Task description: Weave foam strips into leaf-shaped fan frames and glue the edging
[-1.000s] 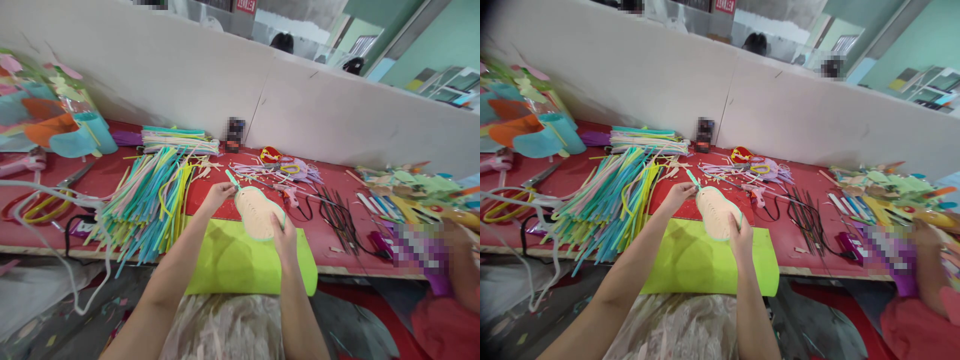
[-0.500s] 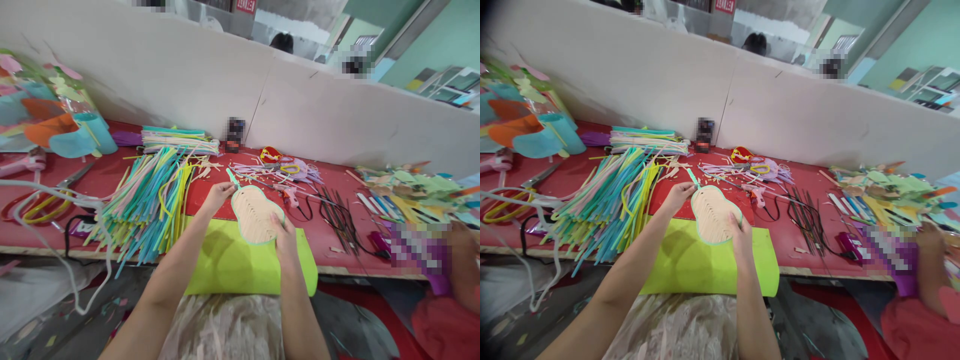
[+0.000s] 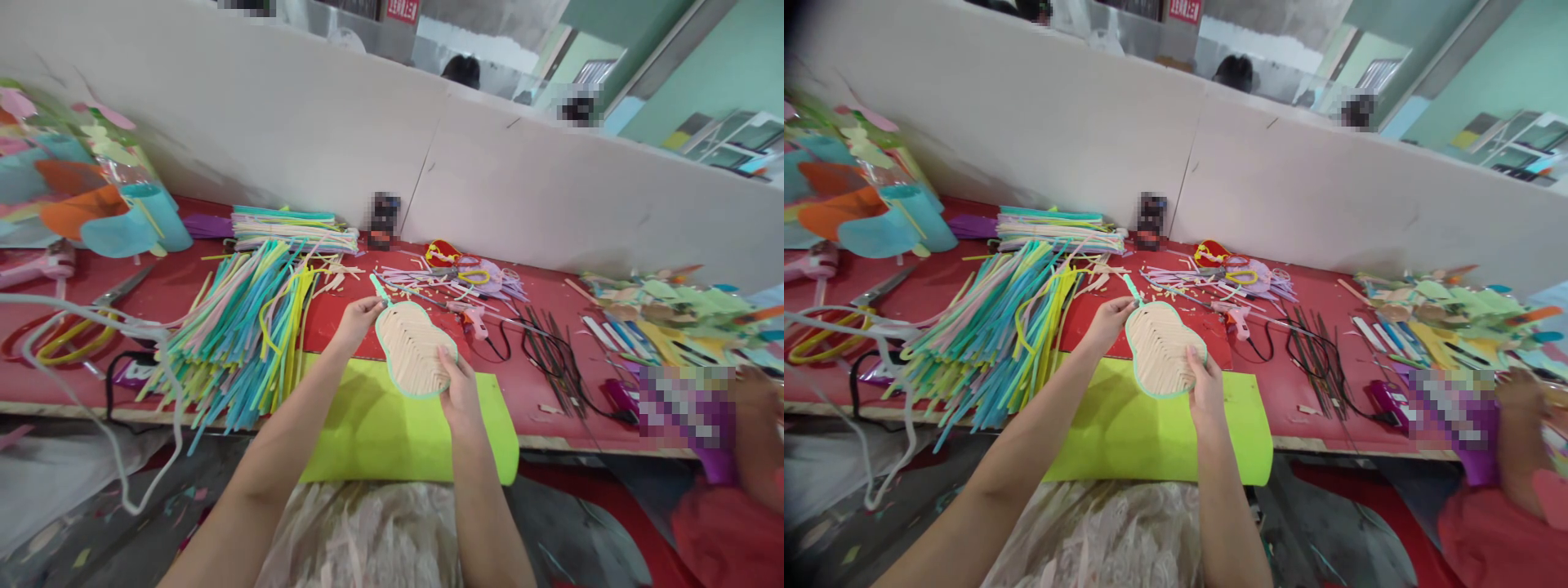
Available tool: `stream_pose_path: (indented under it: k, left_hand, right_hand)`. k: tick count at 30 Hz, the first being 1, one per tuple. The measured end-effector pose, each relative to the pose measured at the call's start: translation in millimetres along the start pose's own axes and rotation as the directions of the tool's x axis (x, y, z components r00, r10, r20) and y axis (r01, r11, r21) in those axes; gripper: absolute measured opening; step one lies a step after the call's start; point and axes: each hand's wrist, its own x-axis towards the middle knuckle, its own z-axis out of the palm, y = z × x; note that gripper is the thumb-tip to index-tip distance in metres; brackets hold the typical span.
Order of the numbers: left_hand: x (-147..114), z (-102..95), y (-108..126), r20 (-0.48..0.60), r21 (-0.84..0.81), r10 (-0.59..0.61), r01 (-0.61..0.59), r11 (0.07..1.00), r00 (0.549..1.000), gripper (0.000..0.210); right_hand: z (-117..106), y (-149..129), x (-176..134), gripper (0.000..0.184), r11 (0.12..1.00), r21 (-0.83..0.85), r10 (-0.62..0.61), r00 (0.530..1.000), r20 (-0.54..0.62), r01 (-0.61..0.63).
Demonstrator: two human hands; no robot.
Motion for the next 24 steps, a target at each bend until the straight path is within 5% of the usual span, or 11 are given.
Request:
stream_pose_path:
  k: [15, 24]
  left_hand:
    - [2, -0.3, -7, -0.114, -0.195, -0.048, 0.025, 0.980, 0.992, 0.029]
    - [2, -5.0, -5, -0.048, -0.206, -0.039, 0.028, 0.978, 0.998, 0.032]
  right_hand:
    - [22, 22, -17, 0.025, 0.999, 0.019, -0.036, 0.999, -0.017, 0.036]
    - [26, 24, -18, 0.028, 0.998, 0.062, 0.004, 0.999, -0.036, -0.002]
